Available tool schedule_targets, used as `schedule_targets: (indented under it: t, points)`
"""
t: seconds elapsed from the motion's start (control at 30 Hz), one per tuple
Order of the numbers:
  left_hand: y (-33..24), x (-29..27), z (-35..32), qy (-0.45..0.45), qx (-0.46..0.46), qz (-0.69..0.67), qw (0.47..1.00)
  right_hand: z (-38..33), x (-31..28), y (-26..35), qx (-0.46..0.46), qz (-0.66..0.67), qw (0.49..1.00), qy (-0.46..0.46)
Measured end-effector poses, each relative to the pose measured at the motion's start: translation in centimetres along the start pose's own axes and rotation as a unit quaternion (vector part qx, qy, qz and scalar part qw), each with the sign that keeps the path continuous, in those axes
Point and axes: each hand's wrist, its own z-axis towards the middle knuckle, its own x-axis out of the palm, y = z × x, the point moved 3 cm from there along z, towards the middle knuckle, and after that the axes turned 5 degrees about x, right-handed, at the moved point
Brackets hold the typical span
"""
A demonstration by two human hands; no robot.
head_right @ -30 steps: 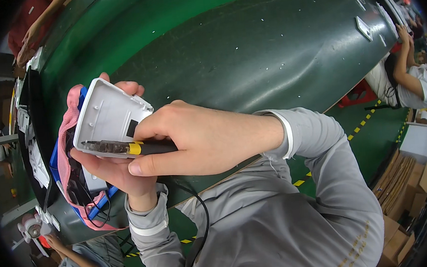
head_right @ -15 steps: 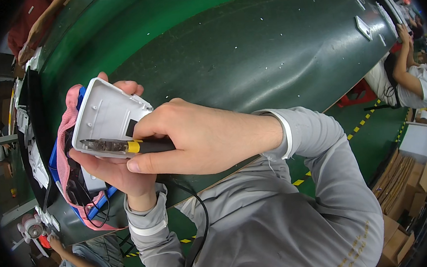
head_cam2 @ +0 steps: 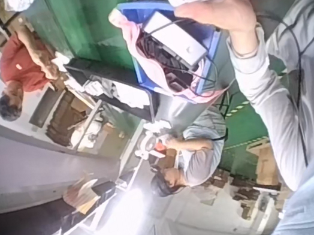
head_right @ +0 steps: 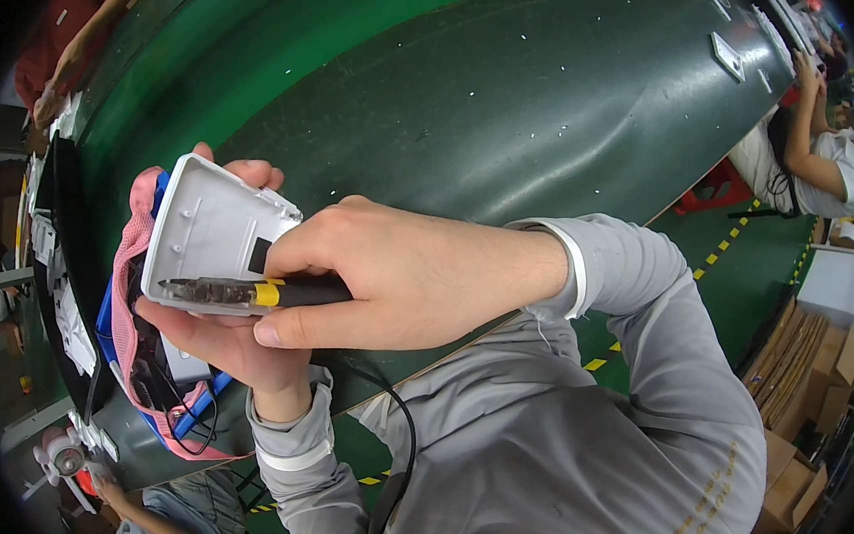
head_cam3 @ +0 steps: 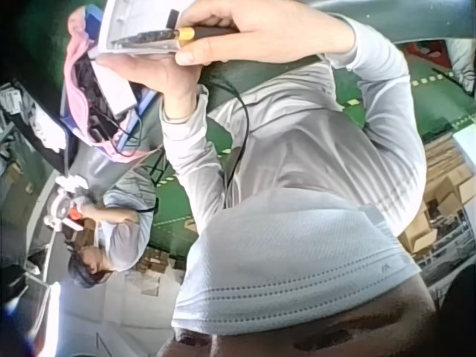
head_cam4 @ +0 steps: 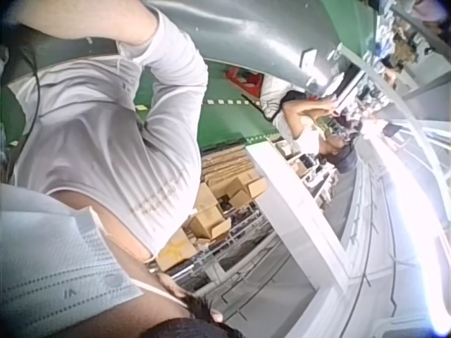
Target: The person picks up plastic casings, trims excess plastic from them using pliers, and slides the casings down the assembly line table.
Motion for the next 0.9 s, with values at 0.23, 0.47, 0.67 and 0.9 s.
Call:
schedule_targets:
  t: [0.23, 0.47, 0.67, 0.9]
  points:
    - [0.0, 0.1, -0.1, 0.008, -0.01, -0.016, 1.0, -0.1, 0.0, -0.3, -0.025, -0.054, 0.998, -0.001]
    - [0.1, 0.5, -0.9, -0.057, -0.001, -0.018, 0.998, -0.6, 1.0, -0.1, -0.001, -0.062, 0.997, -0.054]
    - [0.2, 0.9, -1.2, -0.099, 0.043, 0.006, 0.994, -1.4, 0.9, -0.6, -0.074, -0.035, 0.978, -0.193]
    - [0.6, 0.3, -0.2, -0.003, 0.039, -0.189, 0.981, -0.8, -2.4, -1.2, -0.136, 0.195, 0.94, -0.245]
